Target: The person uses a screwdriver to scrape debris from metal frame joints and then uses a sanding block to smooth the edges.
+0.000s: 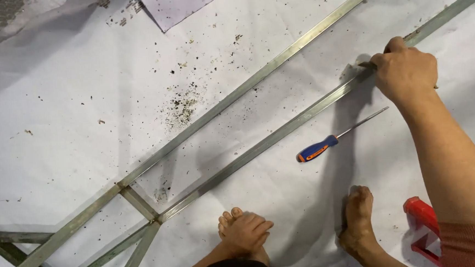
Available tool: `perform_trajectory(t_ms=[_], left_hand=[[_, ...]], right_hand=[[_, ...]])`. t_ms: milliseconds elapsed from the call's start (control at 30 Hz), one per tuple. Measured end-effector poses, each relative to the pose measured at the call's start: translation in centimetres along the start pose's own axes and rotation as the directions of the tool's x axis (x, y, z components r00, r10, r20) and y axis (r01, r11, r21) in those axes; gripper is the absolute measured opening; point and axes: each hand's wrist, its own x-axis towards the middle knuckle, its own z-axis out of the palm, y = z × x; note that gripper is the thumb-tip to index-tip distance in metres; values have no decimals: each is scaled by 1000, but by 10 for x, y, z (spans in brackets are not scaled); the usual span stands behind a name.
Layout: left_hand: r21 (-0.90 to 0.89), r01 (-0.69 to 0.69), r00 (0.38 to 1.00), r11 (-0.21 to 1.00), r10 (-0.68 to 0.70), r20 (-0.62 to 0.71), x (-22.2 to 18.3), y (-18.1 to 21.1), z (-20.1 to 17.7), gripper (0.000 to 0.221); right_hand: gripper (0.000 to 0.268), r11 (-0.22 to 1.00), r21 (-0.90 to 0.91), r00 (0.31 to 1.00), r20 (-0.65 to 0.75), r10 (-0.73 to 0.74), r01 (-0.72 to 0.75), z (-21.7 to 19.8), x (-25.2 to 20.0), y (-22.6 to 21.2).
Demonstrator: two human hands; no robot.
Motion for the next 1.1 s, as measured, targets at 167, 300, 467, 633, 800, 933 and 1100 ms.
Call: perform_trajectory(t_ms=[167, 300, 467, 633, 800, 933, 1100], left_hand=[[-99, 27, 977, 995, -5, 215, -12, -4, 6, 24], [-132, 19, 984, 991, 5, 180, -15, -6, 9, 25], [-148, 64, 972, 987, -29, 231, -16, -6, 9, 22], [-144, 73, 978, 987, -43, 202, -21, -6, 10, 20], [-140, 74, 981, 987, -47, 189, -24, -7, 14, 22], [-138, 82, 985, 987, -60, 159, -19, -4, 9, 18], [-126, 102, 972, 987, -72, 225, -20, -6, 12, 16]], right_hand=[[27, 974, -206, 993, -51, -109, 96, 11, 10, -5], [30, 975, -174, 986, 113, -120, 138, -9, 10, -18], [25, 972, -183, 979, 167, -119, 149, -15, 9, -27], [25, 974, -197, 994, 28, -106, 109, 13, 13, -20], [25, 956, -202, 976, 11, -217, 214, -1, -1, -32], [29, 984, -140, 993, -15, -115, 112, 14, 7, -22], [31, 962, -211, 984, -1, -178, 174, 2, 4, -30]])
